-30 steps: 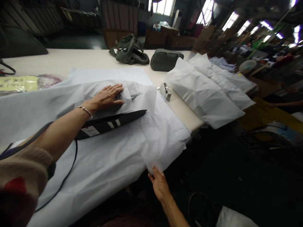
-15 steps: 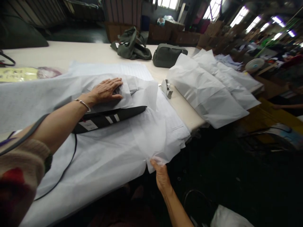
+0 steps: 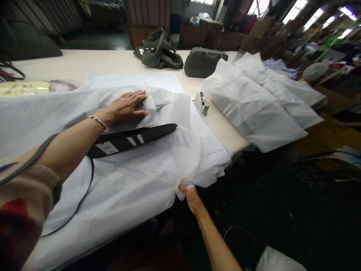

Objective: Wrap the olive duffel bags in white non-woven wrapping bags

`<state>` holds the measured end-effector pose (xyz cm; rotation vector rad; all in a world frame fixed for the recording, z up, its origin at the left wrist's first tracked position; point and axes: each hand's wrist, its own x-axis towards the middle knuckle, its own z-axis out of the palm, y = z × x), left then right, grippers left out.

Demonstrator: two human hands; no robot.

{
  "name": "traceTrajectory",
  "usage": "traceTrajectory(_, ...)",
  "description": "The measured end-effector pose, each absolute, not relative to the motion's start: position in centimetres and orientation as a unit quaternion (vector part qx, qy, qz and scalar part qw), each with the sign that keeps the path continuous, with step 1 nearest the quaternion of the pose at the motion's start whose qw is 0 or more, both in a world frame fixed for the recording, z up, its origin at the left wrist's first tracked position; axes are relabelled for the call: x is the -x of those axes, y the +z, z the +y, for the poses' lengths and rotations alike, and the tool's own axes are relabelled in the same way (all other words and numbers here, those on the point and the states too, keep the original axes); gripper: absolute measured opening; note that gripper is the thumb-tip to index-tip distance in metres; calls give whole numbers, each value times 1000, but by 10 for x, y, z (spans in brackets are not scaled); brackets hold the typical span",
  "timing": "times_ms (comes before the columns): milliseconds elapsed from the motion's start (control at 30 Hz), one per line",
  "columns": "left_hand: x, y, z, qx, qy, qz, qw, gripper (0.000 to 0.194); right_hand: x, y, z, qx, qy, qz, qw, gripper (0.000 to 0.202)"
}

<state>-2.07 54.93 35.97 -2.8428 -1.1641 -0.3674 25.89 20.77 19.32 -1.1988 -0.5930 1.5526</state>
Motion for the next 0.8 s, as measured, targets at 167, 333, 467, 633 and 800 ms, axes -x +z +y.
traceTrajectory(167, 21, 355, 556, 918, -126, -375, 17, 72, -267, 191, 205, 546, 677, -218, 443, 46)
traceTrajectory(333, 22, 353, 559, 918, -141, -372, 6, 74, -263, 189, 168, 544, 653, -75, 522, 51)
traceTrajectory(467, 21, 355, 557, 915, -134, -380, -7, 73, -245, 180, 128, 520, 750, 77, 403, 60)
traceTrajectory(633, 19, 356, 556, 917, -136, -376, -4, 71, -214, 173, 122, 453, 760, 143, 445, 53)
traceTrajectory(800, 19, 357, 556, 918, -132, -373, 3, 70, -207, 187, 137, 420, 721, 186, 519, 40)
